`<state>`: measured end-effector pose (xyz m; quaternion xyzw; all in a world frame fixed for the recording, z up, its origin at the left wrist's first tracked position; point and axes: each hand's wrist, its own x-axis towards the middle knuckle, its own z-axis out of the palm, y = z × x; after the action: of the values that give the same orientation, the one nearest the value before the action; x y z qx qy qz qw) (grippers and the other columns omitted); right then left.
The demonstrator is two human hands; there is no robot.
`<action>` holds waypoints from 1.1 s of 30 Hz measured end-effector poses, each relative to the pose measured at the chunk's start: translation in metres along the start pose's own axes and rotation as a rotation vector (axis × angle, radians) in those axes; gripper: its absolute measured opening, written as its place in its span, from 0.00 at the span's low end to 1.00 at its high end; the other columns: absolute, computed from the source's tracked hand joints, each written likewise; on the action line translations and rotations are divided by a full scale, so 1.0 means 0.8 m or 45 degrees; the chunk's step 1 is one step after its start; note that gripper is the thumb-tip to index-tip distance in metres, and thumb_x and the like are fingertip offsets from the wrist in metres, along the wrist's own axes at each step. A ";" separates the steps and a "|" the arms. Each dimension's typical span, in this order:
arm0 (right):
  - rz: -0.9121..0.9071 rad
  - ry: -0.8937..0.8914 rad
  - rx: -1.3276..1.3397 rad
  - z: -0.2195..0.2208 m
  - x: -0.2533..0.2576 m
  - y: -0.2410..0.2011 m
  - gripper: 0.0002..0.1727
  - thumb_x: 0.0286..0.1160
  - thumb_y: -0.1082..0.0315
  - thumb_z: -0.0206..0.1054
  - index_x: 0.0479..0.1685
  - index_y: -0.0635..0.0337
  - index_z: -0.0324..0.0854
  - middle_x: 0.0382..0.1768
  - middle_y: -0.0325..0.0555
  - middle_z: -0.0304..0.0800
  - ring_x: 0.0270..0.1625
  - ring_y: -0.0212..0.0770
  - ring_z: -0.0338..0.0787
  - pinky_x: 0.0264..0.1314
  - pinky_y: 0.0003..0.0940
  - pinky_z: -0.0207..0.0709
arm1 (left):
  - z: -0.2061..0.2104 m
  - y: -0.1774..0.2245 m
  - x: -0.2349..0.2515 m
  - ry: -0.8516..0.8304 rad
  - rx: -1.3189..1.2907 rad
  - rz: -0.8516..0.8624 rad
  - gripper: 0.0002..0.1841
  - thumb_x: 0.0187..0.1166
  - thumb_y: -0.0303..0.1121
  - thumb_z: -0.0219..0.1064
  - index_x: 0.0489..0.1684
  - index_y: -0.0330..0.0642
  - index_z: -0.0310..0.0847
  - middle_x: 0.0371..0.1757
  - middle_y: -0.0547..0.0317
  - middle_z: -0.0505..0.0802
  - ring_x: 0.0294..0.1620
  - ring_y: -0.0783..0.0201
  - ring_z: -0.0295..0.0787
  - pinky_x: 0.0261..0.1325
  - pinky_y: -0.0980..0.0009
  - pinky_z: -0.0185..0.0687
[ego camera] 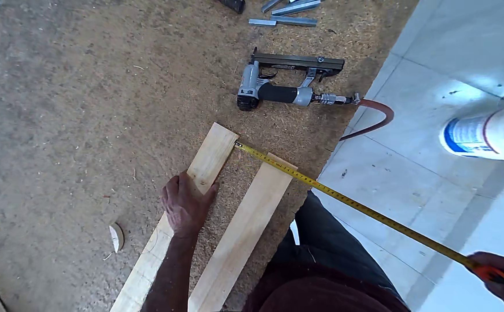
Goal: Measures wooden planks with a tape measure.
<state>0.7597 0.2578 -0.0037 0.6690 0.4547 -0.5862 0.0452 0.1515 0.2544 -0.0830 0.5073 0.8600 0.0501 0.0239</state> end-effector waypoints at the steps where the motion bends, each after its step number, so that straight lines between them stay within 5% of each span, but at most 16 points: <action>1: 0.011 0.006 -0.022 0.000 0.002 -0.003 0.23 0.74 0.71 0.64 0.68 0.70 0.78 0.51 0.61 0.84 0.37 0.42 0.82 0.39 0.44 0.80 | -0.001 0.001 0.000 -0.013 -0.012 -0.005 0.58 0.49 0.83 0.67 0.73 0.39 0.82 0.66 0.38 0.86 0.66 0.37 0.82 0.68 0.39 0.76; 18: 0.043 0.063 -0.009 0.001 0.000 -0.007 0.22 0.72 0.73 0.65 0.66 0.68 0.80 0.48 0.54 0.84 0.34 0.38 0.82 0.35 0.38 0.80 | 0.002 -0.002 0.000 0.014 -0.012 0.016 0.60 0.50 0.85 0.62 0.71 0.38 0.83 0.64 0.37 0.86 0.64 0.37 0.82 0.66 0.40 0.76; 33: 0.031 0.095 -0.076 0.006 -0.004 -0.008 0.23 0.74 0.72 0.66 0.68 0.71 0.79 0.59 0.65 0.82 0.41 0.46 0.85 0.41 0.46 0.82 | 0.002 -0.005 0.001 0.005 -0.014 0.021 0.60 0.50 0.85 0.63 0.72 0.37 0.82 0.64 0.36 0.86 0.65 0.36 0.82 0.68 0.39 0.75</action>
<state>0.7521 0.2570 0.0005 0.6942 0.4652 -0.5464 0.0553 0.1481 0.2530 -0.0846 0.5142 0.8555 0.0558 0.0246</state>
